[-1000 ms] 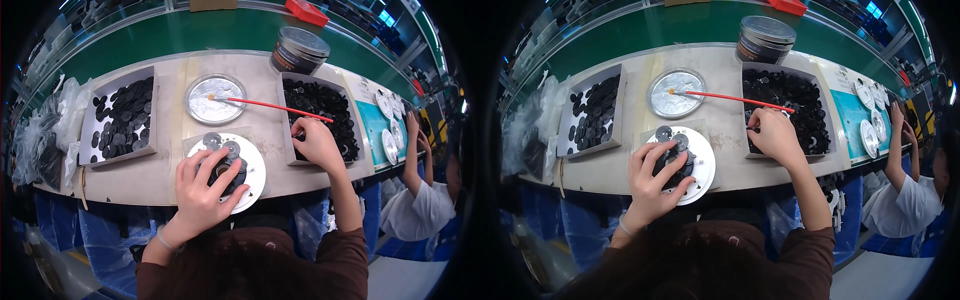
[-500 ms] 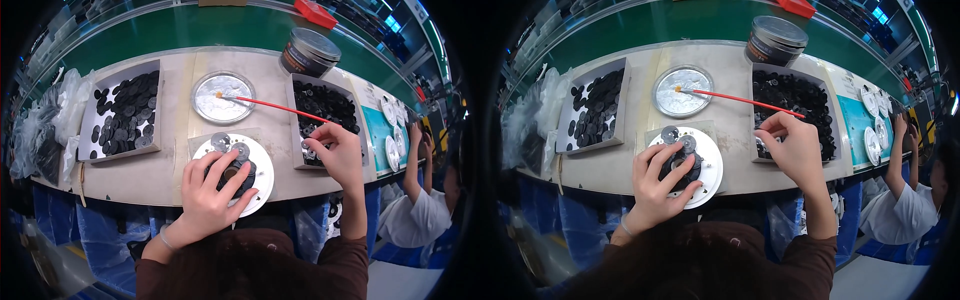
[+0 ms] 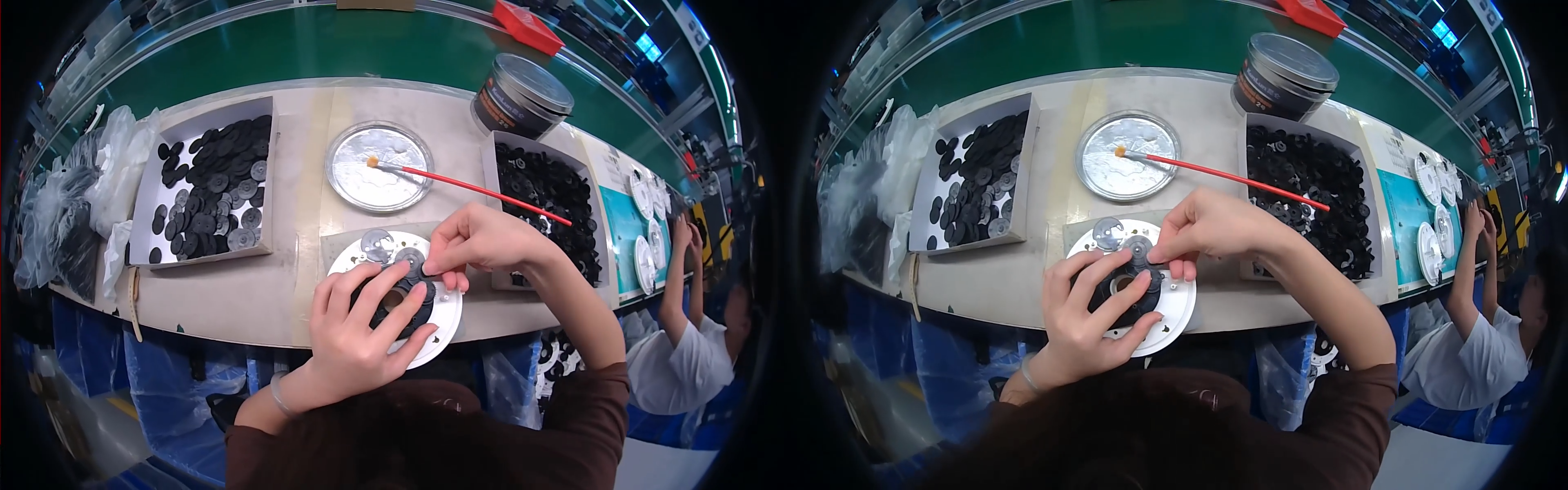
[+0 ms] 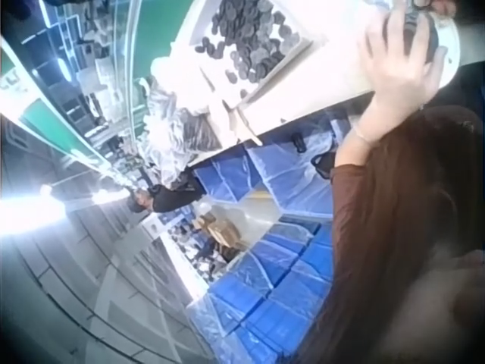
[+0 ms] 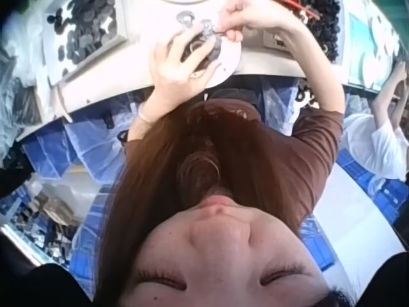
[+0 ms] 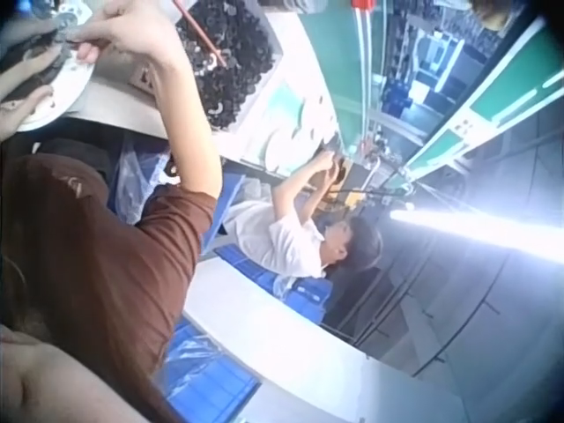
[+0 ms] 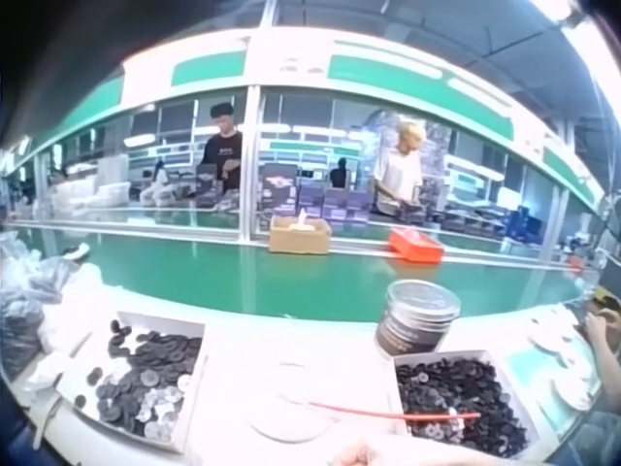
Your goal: Assembling small black components onto a circular base plate by applying glue with a brush.
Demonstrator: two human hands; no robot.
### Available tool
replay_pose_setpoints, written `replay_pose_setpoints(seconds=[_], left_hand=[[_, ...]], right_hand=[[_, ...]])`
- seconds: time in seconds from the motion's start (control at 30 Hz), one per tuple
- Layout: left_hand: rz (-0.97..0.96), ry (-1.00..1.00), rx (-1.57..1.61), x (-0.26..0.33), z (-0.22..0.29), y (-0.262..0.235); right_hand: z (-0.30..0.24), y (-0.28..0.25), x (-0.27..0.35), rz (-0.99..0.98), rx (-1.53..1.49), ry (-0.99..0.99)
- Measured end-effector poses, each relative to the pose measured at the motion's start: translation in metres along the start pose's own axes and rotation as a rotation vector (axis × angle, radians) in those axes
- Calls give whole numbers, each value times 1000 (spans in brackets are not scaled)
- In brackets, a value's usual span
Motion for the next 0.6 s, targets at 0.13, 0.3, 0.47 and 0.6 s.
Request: replay_pose_setpoints(seconds=[0.13,0.3,0.47,0.6], left_hand=[[-20,-10,5,-3,-1,-1],[-1,-18,7,-3,-1,-1],[2,-10,7,-3,1,-1],[-2,-19,-11,-2,2,0]], right_hand=[[-3,4,-4,-9,44,91],[-5,7,-7,-30,54,124],[0,8,-7,-40,31,94],[-13,10,5,30,203,71]])
Point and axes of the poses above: each hand's wrist, its own x-axis away from the middle knuckle, its own y-axis out of the palm, z = x × y, the point moved 5 cm from there along -x, towards the middle knuckle, and after that the axes turned 14 degrees about -x, right-handed, at the moved point
